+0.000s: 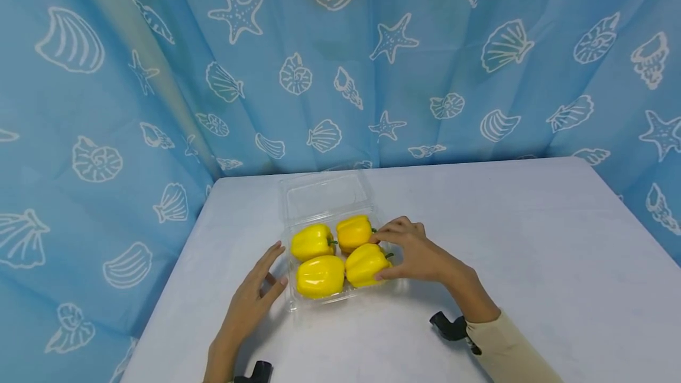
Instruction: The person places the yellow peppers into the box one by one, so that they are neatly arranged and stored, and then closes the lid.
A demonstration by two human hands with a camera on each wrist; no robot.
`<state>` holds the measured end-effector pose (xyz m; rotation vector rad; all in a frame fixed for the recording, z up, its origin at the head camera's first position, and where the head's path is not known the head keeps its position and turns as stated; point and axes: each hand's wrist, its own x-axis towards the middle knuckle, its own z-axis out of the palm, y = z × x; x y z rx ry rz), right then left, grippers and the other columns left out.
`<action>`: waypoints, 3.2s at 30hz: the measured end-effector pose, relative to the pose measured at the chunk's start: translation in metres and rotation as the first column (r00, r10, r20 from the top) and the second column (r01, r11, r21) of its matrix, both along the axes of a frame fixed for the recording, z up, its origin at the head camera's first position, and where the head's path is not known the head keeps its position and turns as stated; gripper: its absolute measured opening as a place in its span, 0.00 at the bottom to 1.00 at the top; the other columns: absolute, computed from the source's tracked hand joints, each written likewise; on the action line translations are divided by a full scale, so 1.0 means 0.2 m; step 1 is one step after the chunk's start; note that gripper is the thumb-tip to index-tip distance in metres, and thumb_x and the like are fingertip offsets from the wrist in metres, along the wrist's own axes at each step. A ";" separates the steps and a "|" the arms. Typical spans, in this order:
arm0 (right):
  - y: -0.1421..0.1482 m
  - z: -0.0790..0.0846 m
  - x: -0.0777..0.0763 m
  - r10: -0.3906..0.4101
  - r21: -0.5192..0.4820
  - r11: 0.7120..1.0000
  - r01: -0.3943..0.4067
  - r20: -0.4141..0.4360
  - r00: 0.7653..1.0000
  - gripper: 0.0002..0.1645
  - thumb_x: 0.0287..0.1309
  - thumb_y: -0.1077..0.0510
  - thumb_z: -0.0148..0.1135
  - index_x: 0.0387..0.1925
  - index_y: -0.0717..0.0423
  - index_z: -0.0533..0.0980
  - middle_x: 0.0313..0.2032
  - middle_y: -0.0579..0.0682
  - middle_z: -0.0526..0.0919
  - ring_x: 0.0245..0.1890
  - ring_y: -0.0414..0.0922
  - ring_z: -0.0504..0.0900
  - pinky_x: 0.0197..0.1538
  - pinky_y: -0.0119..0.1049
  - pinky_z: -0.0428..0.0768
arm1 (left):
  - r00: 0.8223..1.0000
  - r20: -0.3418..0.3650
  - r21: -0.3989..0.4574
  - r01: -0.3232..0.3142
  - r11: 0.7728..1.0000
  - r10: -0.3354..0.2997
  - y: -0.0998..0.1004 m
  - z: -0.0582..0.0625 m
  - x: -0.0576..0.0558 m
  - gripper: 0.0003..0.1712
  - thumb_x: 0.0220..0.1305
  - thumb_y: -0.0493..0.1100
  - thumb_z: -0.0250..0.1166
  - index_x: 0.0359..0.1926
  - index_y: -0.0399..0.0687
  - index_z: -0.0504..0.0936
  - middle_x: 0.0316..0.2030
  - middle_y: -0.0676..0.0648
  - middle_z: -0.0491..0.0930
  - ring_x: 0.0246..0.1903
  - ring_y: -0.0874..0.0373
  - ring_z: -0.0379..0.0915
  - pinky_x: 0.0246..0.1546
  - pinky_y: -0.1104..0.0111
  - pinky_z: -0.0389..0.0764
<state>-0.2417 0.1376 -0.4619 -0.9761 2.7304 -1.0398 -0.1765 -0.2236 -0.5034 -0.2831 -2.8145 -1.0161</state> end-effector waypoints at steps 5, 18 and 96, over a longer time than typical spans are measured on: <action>0.02 0.00 -0.01 0.021 -0.005 1.000 -0.021 0.025 0.999 0.37 0.46 0.36 0.77 0.58 0.42 0.80 0.58 0.42 0.78 0.61 0.48 0.63 0.57 0.55 0.57 | 1.000 -0.007 0.008 0.002 1.000 -0.002 0.00 -0.01 0.00 0.35 0.70 0.59 0.60 0.75 0.67 0.62 0.75 0.62 0.56 0.38 0.63 0.71 0.31 0.67 0.73; 0.06 -0.09 -0.11 -0.181 -0.398 0.893 0.211 0.112 0.977 0.19 0.66 0.52 0.65 0.56 0.54 0.79 0.52 0.46 0.81 0.49 0.49 0.76 0.50 0.40 0.76 | 1.000 -0.005 -0.008 -0.002 1.000 0.002 0.00 0.01 -0.01 0.36 0.70 0.62 0.59 0.75 0.68 0.62 0.75 0.63 0.56 0.38 0.63 0.70 0.32 0.65 0.73; -0.13 -0.31 -0.57 -0.118 -0.593 0.640 0.488 0.552 0.825 0.27 0.69 0.48 0.61 0.60 0.63 0.75 0.53 0.57 0.79 0.48 0.44 0.80 0.52 0.29 0.78 | 0.999 0.021 -0.008 -0.050 0.999 0.050 -0.01 -0.02 -0.01 0.35 0.69 0.63 0.59 0.75 0.75 0.62 0.73 0.72 0.53 0.39 0.63 0.71 0.31 0.68 0.73</action>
